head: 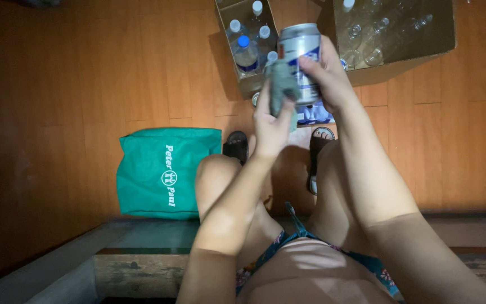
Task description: The person sits on the floor and wipes multiple aluminum beverage cans with a cloth. They pick up each can from a cardboard box, wipe it thoroughly, and place it into a blue plastic six-pack carrier. The person repeats this process for several cans.
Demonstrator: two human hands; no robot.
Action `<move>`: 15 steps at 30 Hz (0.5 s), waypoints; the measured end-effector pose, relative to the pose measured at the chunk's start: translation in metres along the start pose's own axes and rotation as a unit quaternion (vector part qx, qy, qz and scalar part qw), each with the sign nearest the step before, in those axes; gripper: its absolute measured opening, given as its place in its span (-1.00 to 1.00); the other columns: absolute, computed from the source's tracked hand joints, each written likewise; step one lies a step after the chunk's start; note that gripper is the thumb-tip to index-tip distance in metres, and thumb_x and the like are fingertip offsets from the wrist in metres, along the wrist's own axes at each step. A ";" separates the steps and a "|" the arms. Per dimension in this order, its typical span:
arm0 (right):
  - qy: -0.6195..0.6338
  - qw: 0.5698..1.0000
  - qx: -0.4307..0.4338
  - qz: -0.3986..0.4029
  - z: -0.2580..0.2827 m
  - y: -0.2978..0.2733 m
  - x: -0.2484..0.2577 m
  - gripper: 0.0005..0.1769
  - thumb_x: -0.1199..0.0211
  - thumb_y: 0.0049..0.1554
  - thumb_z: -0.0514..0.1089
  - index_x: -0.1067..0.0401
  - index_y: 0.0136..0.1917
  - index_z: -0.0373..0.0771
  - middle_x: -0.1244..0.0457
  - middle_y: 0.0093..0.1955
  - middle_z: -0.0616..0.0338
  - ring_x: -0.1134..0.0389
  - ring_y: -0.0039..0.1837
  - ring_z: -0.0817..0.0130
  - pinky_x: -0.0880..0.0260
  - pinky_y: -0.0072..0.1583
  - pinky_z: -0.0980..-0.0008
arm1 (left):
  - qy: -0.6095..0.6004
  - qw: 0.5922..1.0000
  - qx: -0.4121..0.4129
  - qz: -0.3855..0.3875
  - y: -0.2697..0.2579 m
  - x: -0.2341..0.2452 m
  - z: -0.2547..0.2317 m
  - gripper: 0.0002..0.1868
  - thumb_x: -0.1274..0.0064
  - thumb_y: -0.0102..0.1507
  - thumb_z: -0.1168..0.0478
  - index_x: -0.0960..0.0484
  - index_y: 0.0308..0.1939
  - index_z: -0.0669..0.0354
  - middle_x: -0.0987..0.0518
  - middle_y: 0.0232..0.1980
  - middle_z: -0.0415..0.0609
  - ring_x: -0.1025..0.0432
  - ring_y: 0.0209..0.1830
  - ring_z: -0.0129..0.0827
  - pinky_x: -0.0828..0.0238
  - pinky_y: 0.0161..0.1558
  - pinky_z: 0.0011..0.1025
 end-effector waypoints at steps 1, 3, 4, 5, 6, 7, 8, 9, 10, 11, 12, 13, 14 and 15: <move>0.044 0.999 -0.014 0.017 0.001 -0.001 -0.003 -0.34 -0.28 0.29 0.17 -0.18 0.44 -0.27 -0.23 0.27 0.14 -0.27 0.29 0.37 -0.35 0.35 0.32 | 0.067 0.997 -0.045 0.008 -0.003 -0.004 -0.017 -0.39 -0.16 0.36 0.25 -0.36 0.49 0.12 -0.51 0.30 0.13 -0.43 0.34 -0.11 -0.37 0.40 -0.22; 0.086 0.996 -0.018 0.007 0.007 -0.002 -0.005 -0.35 -0.23 0.29 0.22 -0.23 0.40 -0.27 -0.27 0.26 0.12 -0.32 0.28 0.34 -0.39 0.34 0.31 | 0.178 0.978 -0.106 0.024 -0.010 -0.014 -0.043 -0.25 -0.20 0.29 0.24 -0.29 0.55 -0.01 -0.41 0.42 0.28 -0.36 0.44 0.10 -0.31 0.47 -0.16; 0.106 0.994 -0.020 0.001 0.011 -0.003 -0.007 -0.35 -0.20 0.28 0.25 -0.25 0.39 -0.27 -0.29 0.25 0.11 -0.35 0.28 0.33 -0.41 0.33 0.30 | 0.223 0.967 -0.121 0.032 -0.013 -0.020 -0.052 -0.20 -0.22 0.25 0.24 -0.27 0.56 -0.06 -0.32 0.46 0.38 -0.29 0.47 0.22 -0.27 0.48 -0.13; 0.100 0.995 -0.025 0.015 0.013 -0.004 -0.012 -0.33 -0.20 0.28 0.28 -0.25 0.38 -0.26 -0.29 0.26 0.10 -0.35 0.28 0.33 -0.41 0.34 0.29 | 0.267 0.953 -0.136 0.040 -0.014 -0.025 -0.060 -0.15 -0.24 0.21 0.24 -0.25 0.56 -0.10 -0.24 0.49 0.49 -0.23 0.49 0.35 -0.23 0.49 -0.10; 0.094 0.995 -0.029 0.030 0.015 -0.003 -0.019 -0.32 -0.21 0.28 0.31 -0.25 0.38 -0.25 -0.30 0.27 0.10 -0.36 0.29 0.32 -0.41 0.34 0.29 | 0.273 0.951 -0.142 0.038 -0.011 -0.024 -0.064 -0.16 -0.25 0.19 0.23 -0.26 0.54 -0.12 -0.21 0.51 0.50 -0.23 0.48 0.36 -0.23 0.48 -0.10; 0.089 0.994 -0.033 0.046 0.017 -0.004 -0.025 -0.30 -0.21 0.28 0.34 -0.25 0.38 -0.24 -0.30 0.28 0.10 -0.37 0.30 0.32 -0.41 0.34 0.28 | 0.280 0.948 -0.148 0.036 -0.008 -0.021 -0.066 -0.16 -0.25 0.18 0.22 -0.28 0.53 -0.14 -0.19 0.52 0.51 -0.24 0.48 0.37 -0.24 0.47 -0.11; 0.070 0.995 -0.045 0.049 0.017 -0.007 -0.029 -0.28 -0.21 0.26 0.34 -0.24 0.39 -0.24 -0.29 0.29 0.11 -0.35 0.30 0.35 -0.38 0.34 0.31 | 0.287 0.945 -0.152 0.034 -0.005 -0.018 -0.067 -0.17 -0.26 0.16 0.21 -0.30 0.51 -0.16 -0.16 0.54 0.52 -0.24 0.47 0.39 -0.24 0.46 -0.11; 0.051 0.996 -0.056 0.053 0.016 -0.010 -0.033 -0.26 -0.22 0.24 0.34 -0.22 0.41 -0.23 -0.28 0.29 0.13 -0.33 0.30 0.38 -0.36 0.33 0.34 | 0.283 0.946 -0.159 0.018 -0.002 -0.011 -0.066 -0.19 -0.23 0.19 0.23 -0.31 0.52 -0.13 -0.26 0.51 0.39 -0.23 0.49 0.34 -0.22 0.49 -0.12; 0.031 0.996 -0.066 0.055 0.014 -0.013 -0.036 -0.24 -0.22 0.22 0.34 -0.21 0.42 -0.22 -0.27 0.30 0.15 -0.31 0.30 0.41 -0.34 0.32 0.38 | 0.279 0.945 -0.168 0.003 0.002 -0.005 -0.064 -0.22 -0.19 0.22 0.25 -0.31 0.53 -0.10 -0.36 0.48 0.26 -0.22 0.51 0.28 -0.20 0.52 -0.14; 0.022 0.997 -0.036 0.058 0.018 -0.015 -0.037 -0.24 -0.22 0.26 0.35 -0.24 0.43 -0.25 -0.27 0.29 0.14 -0.29 0.33 0.41 -0.30 0.36 0.39 | 0.274 0.945 -0.177 -0.012 0.007 -0.002 -0.061 -0.24 -0.16 0.24 0.26 -0.32 0.54 -0.08 -0.46 0.45 0.14 -0.22 0.53 0.23 -0.17 0.56 -0.15; 0.011 0.998 -0.006 0.061 0.022 -0.018 -0.039 -0.24 -0.21 0.29 0.36 -0.27 0.43 -0.29 -0.26 0.27 0.14 -0.28 0.36 0.41 -0.26 0.41 0.41 | 0.203 0.966 -0.157 -0.022 0.012 0.002 -0.052 -0.31 -0.12 0.32 0.22 -0.31 0.55 -0.04 -0.45 0.46 0.15 -0.26 0.52 0.14 -0.20 0.54 -0.19; 0.001 0.998 0.024 0.064 0.026 -0.019 -0.039 -0.24 -0.21 0.33 0.37 -0.31 0.44 -0.32 -0.26 0.26 0.13 -0.26 0.39 0.42 -0.23 0.45 0.42 | 0.130 0.982 -0.136 -0.032 0.018 0.004 -0.042 -0.37 -0.08 0.40 0.18 -0.31 0.55 0.00 -0.44 0.47 0.16 -0.31 0.51 0.05 -0.23 0.53 -0.22; 0.027 0.998 0.025 0.045 0.025 -0.022 -0.036 -0.24 -0.23 0.32 0.36 -0.30 0.43 -0.31 -0.26 0.27 0.14 -0.27 0.37 0.41 -0.25 0.42 0.41 | 0.057 0.991 -0.112 -0.041 0.021 0.005 -0.032 -0.43 -0.05 0.47 0.14 -0.31 0.56 0.03 -0.42 0.48 0.18 -0.35 0.51 -0.04 -0.26 0.51 -0.26; 0.054 0.998 0.027 0.026 0.023 -0.024 -0.031 -0.25 -0.25 0.30 0.35 -0.29 0.41 -0.31 -0.26 0.28 0.14 -0.27 0.35 0.41 -0.27 0.40 0.40 | 0.053 0.995 -0.075 -0.037 0.023 0.001 -0.019 -0.47 -0.06 0.47 0.12 -0.35 0.50 0.09 -0.50 0.38 0.18 -0.42 0.42 -0.08 -0.31 0.45 -0.27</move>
Point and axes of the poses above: each hand's wrist, its own y-axis towards the middle knuckle, its own x-axis out of the back of the hand, z = x × y, the point moved 7 cm from there along y, towards the middle knuckle
